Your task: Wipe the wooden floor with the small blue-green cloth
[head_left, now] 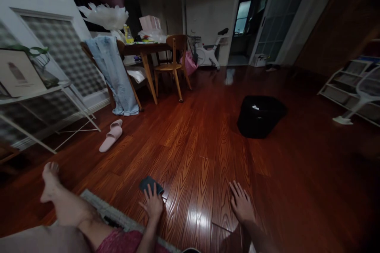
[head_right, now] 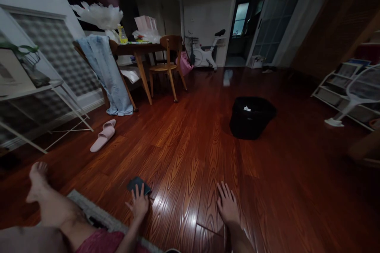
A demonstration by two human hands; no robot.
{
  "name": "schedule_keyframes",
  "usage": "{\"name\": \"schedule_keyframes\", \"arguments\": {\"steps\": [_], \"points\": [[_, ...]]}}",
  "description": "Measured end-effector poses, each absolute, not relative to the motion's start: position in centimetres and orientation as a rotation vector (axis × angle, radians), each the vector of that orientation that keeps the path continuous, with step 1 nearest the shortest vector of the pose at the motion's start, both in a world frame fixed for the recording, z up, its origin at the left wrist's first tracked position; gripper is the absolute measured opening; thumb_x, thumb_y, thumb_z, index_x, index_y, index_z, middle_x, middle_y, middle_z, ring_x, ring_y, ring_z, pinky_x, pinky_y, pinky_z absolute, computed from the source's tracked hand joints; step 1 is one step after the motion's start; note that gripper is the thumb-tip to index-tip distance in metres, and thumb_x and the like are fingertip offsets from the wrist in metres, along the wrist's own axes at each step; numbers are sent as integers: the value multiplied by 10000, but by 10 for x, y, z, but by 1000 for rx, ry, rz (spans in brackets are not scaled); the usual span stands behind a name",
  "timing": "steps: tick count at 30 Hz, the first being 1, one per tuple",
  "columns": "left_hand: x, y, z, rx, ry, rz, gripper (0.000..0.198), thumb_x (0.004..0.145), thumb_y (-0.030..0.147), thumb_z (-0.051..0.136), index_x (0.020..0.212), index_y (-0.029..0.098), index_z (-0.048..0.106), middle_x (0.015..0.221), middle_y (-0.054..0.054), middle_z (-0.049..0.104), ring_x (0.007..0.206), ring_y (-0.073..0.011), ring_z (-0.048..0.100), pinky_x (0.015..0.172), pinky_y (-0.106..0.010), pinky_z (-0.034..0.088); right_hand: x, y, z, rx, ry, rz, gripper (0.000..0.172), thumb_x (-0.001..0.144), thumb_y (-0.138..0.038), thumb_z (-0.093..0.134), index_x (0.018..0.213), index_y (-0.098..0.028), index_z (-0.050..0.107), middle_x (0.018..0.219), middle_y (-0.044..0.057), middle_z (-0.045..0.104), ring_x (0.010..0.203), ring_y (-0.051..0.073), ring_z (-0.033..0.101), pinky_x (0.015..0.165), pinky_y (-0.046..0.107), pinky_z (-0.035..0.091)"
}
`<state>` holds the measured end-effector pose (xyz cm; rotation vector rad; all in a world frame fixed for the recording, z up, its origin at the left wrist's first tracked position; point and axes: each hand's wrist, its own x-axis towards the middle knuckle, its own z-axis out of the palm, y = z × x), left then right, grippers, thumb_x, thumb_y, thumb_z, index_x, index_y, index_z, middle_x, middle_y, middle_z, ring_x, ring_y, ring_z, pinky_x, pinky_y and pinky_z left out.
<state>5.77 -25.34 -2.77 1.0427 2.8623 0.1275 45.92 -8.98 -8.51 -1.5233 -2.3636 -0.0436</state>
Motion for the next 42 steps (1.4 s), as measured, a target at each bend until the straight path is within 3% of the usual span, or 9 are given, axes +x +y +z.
{"name": "schedule_keyframes", "arguments": {"steps": [6, 11, 15, 20, 26, 33, 38, 42], "points": [[85, -246, -29, 1109, 2787, 160, 583, 997, 220, 355, 1575, 287, 327, 1664, -104, 215, 1528, -394, 129, 1146, -748, 191, 460, -89, -85, -1534, -2379, -49, 609, 920, -245, 313, 1508, -219, 471, 1567, 66, 468, 1486, 225, 344, 1191, 471, 294], [147, -232, -23, 1685, 2237, 147, 678, 952, 220, 449, 1594, 333, 263, 1692, -20, 73, 1543, -335, -8, 1223, -649, 88, 460, -90, -82, -1531, -2390, -70, 599, 934, -245, 294, 1503, -210, 477, 1571, 72, 461, 1487, 227, 343, 1198, 477, 283], [190, -231, -30, 1921, 1778, 162, 713, 953, 296, 498, 1598, 387, 208, 1692, 23, -52, 1545, -349, -44, 1208, -679, 96, 460, -91, -82, -1515, -2393, -76, 595, 944, -247, 291, 1515, -202, 456, 1580, 75, 447, 1491, 224, 336, 1195, 467, 290], [192, -228, -26, 1985, 1559, 114, 772, 926, 322, 553, 1603, 378, 186, 1700, 5, -20, 1553, -325, -30, 1212, -658, 116, 460, -91, -85, -1514, -2383, -64, 602, 945, -251, 303, 1535, -216, 419, 1582, 75, 445, 1491, 223, 335, 1195, 472, 289], [149, -224, -1, 1854, 1724, 104, 817, 907, 304, 535, 1622, 292, 140, 1698, -20, 52, 1557, -273, -27, 1244, -576, 28, 459, -91, -83, -1534, -2392, -55, 598, 941, -242, 298, 1521, -206, 440, 1585, 82, 439, 1486, 220, 344, 1198, 465, 281], [131, -231, 1, 1715, 1773, 164, 937, 889, 536, 559, 1629, 230, 73, 1687, -78, -47, 1553, -305, -34, 1242, -548, 86, 459, -89, -78, -1571, -2408, -43, 612, 932, -233, 302, 1530, -235, 433, 1587, 55, 440, 1492, 209, 333, 1209, 454, 260], [129, -237, -3, 1672, 1847, 171, 864, 926, 489, 485, 1630, 202, 74, 1685, -82, -78, 1555, -282, 22, 1250, -469, 114, 455, -90, -76, -1633, -2433, -44, 625, 914, -221, 308, 1521, -239, 454, 1592, 50, 431, 1497, 208, 325, 1215, 447, 244], [127, -243, -5, 1595, 1990, 124, 815, 950, 454, 413, 1629, 191, 48, 1689, -91, -35, 1553, -274, 44, 1249, -503, 74, 421, -98, -73, -1837, -2230, 15, 668, 886, -192, 325, 1551, -170, 394, 1588, 146, 416, 1508, 288, 299, 1196, 557, 241]]}}
